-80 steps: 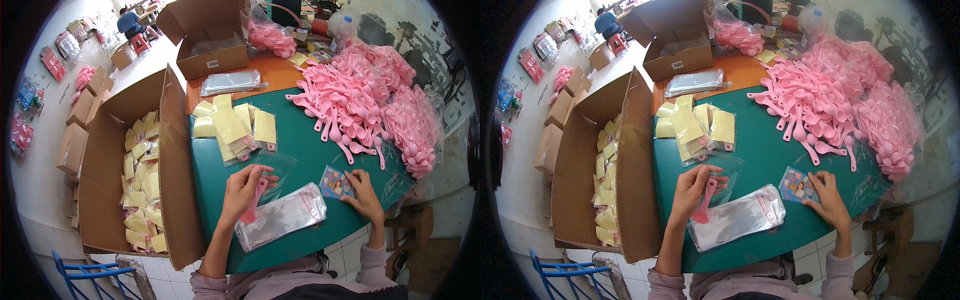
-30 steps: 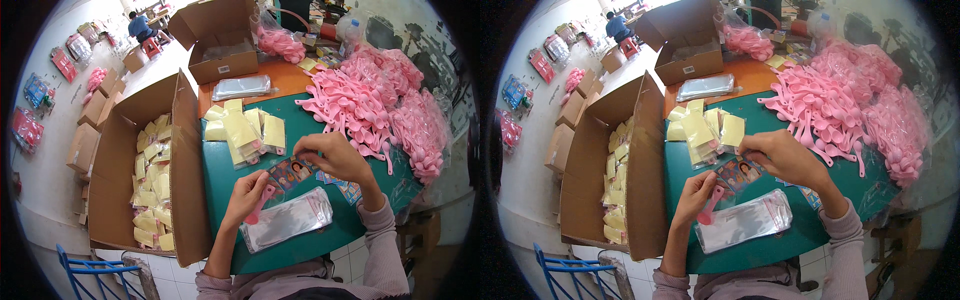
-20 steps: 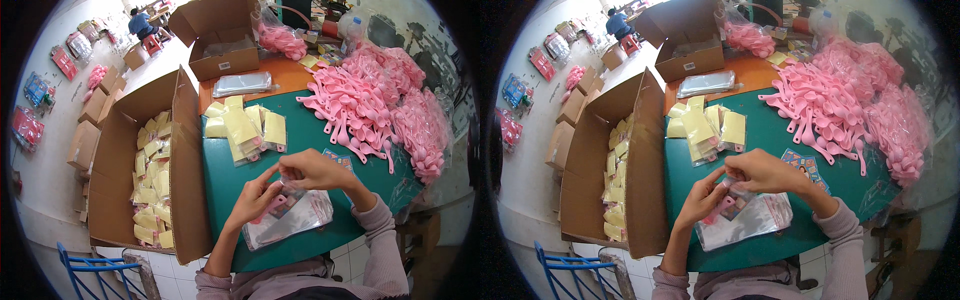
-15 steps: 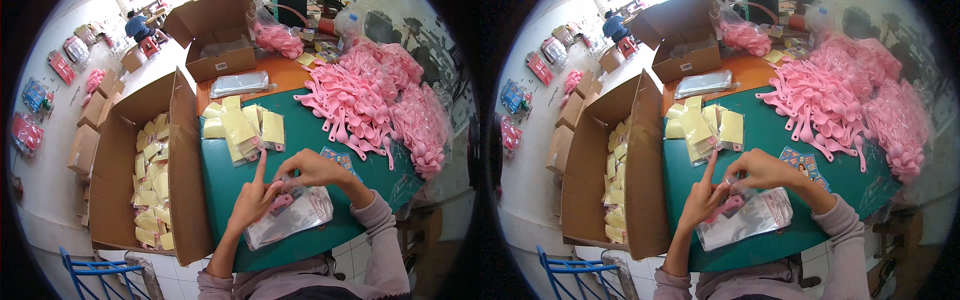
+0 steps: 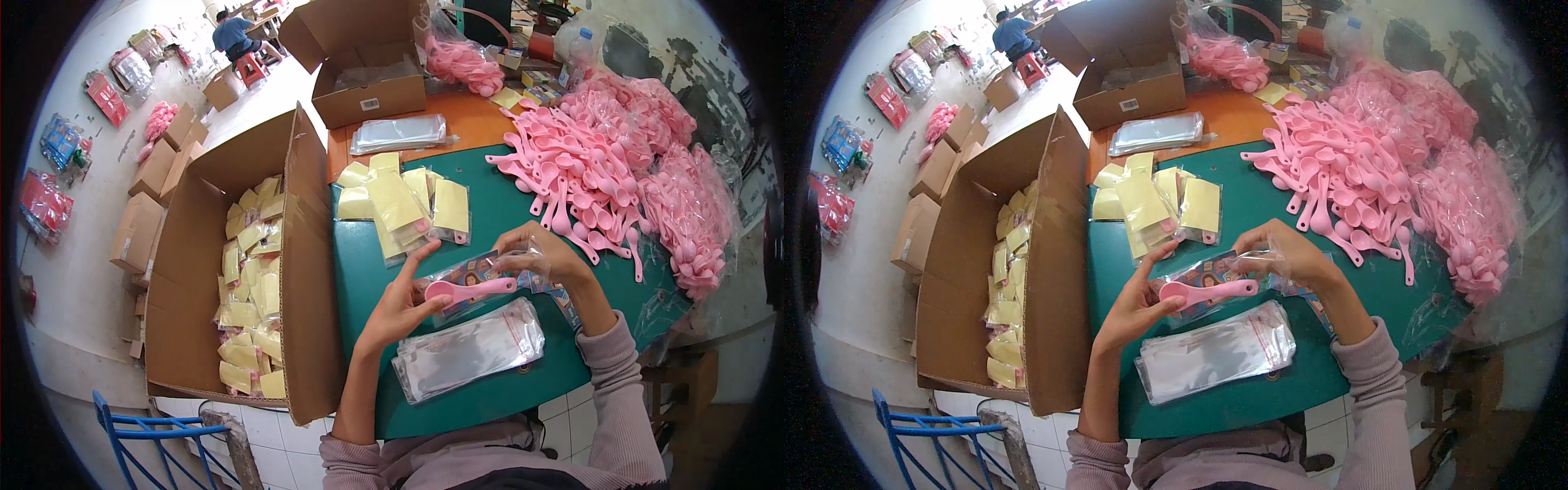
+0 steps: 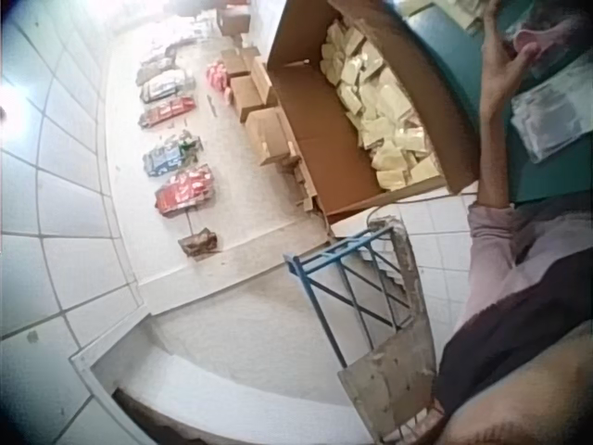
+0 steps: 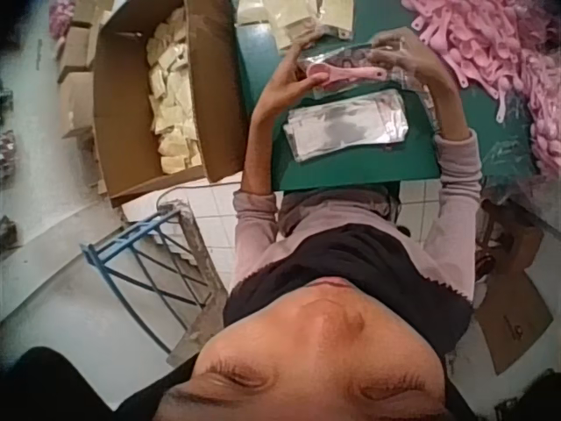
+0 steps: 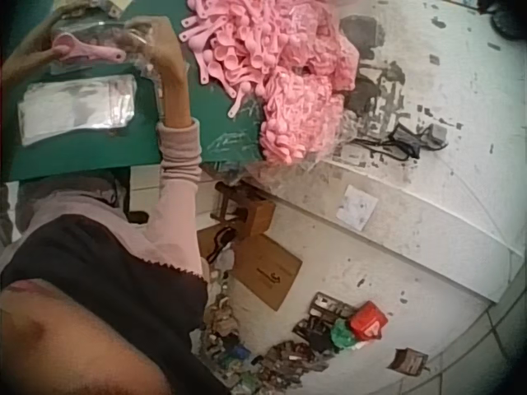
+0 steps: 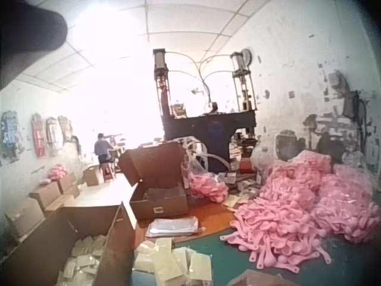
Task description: The person packs plastic spoons, printed cards, and paper inserts into small plastic pouches by hand.
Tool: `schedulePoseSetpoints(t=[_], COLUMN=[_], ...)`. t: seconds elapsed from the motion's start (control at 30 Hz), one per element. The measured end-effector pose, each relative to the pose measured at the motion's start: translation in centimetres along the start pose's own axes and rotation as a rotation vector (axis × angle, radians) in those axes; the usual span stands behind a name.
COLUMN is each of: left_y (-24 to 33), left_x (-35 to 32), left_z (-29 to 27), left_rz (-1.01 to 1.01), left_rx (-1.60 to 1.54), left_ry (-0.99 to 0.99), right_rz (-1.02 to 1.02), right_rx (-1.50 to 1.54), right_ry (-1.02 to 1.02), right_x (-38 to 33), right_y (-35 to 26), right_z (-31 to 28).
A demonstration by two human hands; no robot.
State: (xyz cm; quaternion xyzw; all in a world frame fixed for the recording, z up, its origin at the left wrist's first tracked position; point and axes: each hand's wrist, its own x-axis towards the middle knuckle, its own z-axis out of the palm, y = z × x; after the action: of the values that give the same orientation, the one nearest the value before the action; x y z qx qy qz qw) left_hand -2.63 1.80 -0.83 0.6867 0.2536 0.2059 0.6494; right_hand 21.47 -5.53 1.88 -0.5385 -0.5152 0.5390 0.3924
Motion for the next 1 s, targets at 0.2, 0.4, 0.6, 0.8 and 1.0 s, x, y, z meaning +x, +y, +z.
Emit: schedulePoseSetpoints(t=[0.2, 0.4, 0.6, 0.8, 1.0], left_y=[1.1, 0.8, 0.3, 0.6, -0.1], left_x=[-1.0, -3.3, -4.5, -4.5, -4.8], left_z=[2.8, 3.6, 3.3, 2.4, 2.3], left_rz=[0.008, -0.370, -0.306, -0.288, -0.260], left_rx=[0.207, -0.526, -0.311, -0.293, -0.435], left_ry=[0.181, -0.034, -0.171, -0.158, -0.153], right_rz=[-0.232, -0.347, -0.371, -0.318, -0.319], right_rx=[-0.512, -0.617, -0.679, -0.438, -0.457], right_ry=[0.379, -0.129, -0.105, -0.254, -0.118], right_x=[-1.1, -3.0, -2.8, -1.8, -1.8], right_y=[-1.5, -1.1, 0.8, 1.2, 1.0], right_z=[2.8, 5.0, 7.0, 6.5, 8.1])
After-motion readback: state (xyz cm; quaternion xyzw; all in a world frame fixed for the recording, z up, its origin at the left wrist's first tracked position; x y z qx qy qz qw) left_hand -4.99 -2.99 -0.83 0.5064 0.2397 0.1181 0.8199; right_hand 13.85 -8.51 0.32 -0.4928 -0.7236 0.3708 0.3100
